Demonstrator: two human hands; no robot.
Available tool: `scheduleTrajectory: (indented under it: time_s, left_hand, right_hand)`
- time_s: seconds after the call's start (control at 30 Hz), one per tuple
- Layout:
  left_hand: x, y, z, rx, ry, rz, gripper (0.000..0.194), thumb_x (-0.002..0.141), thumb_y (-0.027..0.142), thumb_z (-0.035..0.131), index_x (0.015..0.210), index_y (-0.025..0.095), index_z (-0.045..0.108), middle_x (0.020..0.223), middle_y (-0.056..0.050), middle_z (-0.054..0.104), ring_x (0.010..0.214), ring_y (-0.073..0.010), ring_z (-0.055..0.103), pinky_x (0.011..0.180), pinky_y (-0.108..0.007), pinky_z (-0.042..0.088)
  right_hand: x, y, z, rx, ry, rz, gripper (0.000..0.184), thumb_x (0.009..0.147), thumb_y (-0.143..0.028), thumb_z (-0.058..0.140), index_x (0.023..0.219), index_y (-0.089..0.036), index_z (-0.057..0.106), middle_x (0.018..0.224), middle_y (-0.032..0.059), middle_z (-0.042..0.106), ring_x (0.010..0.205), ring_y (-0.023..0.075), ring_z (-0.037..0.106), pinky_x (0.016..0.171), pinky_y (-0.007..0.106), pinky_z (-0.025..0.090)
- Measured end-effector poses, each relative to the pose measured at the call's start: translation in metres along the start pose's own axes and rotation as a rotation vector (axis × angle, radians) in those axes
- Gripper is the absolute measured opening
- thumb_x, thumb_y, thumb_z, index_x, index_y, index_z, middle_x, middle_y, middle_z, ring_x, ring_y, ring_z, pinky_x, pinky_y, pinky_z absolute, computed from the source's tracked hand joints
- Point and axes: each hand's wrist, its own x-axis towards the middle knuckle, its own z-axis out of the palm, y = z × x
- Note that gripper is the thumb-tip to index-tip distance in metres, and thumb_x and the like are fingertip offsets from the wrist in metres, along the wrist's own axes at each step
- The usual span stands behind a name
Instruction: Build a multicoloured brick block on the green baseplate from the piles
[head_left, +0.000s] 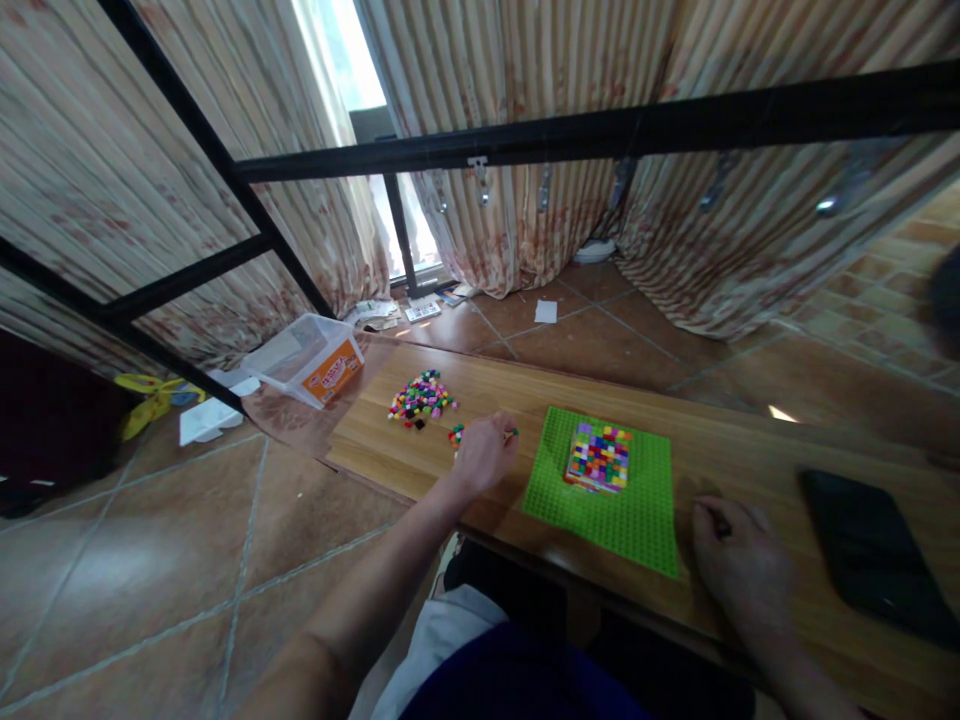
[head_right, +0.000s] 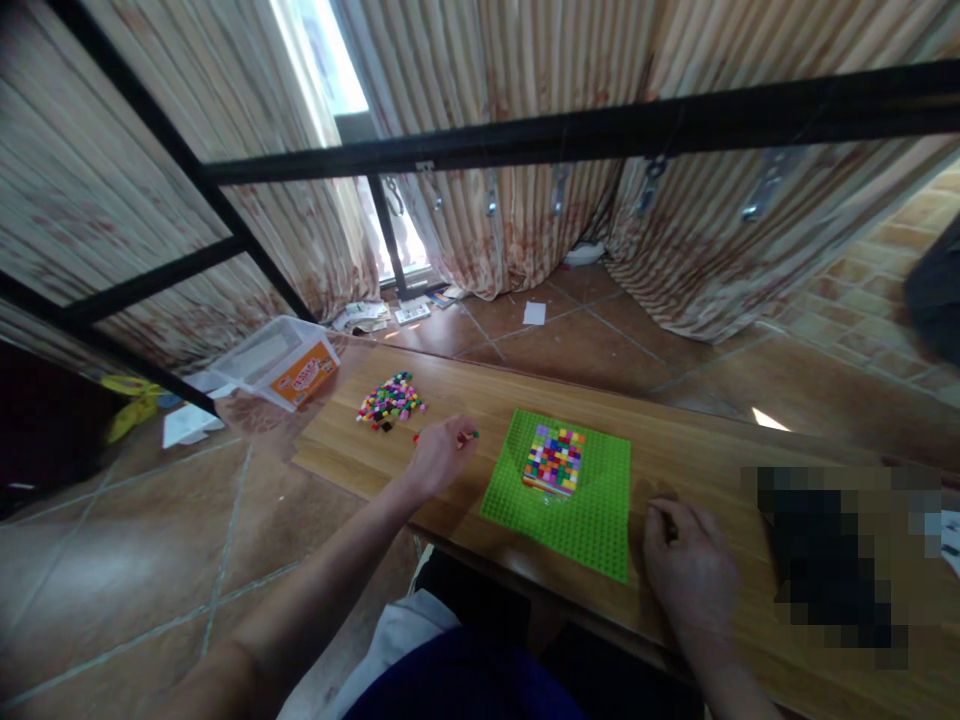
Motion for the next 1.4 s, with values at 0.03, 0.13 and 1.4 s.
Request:
scheduleTrajectory:
  time_s: [0.03,0.13,1.4]
  left_hand:
    - [0.003,0.005,0.002,-0.079,0.005,0.002,0.015,0.089,0.016,0.057,0.098,0.019,0.069,0.092,-0.004,0.074,0.087,-0.0187,0.069,0.083,-0.031,0.051]
    - [0.015,0.022,0.008,-0.257,0.008,0.039,0.014,0.087,0.013,0.057,0.090,0.019,0.070,0.088,-0.001,0.075,0.082,-0.0156,0.069,0.078,-0.026,0.053]
    - [0.047,0.076,0.026,0.044,-0.027,0.436,0.021,0.100,0.026,0.056,0.114,0.025,0.071,0.104,-0.004,0.078,0.108,-0.0218,0.065,0.117,-0.049,0.026]
  right_hand:
    - [0.000,-0.001,0.000,-0.001,-0.005,0.006,0.031,0.093,-0.039,0.047,0.092,-0.017,0.070,0.091,0.0098,0.068,0.072,0.0190,0.058,0.068,0.033,0.044]
    - [0.001,-0.003,-0.001,0.011,-0.009,0.022,0.032,0.093,-0.039,0.047,0.092,-0.017,0.070,0.091,0.0095,0.068,0.072,0.0185,0.058,0.068,0.032,0.044]
    - [0.001,-0.004,0.001,0.050,0.002,0.035,0.031,0.095,-0.040,0.047,0.091,-0.018,0.069,0.092,0.0073,0.068,0.079,0.0180,0.059,0.072,0.030,0.044]
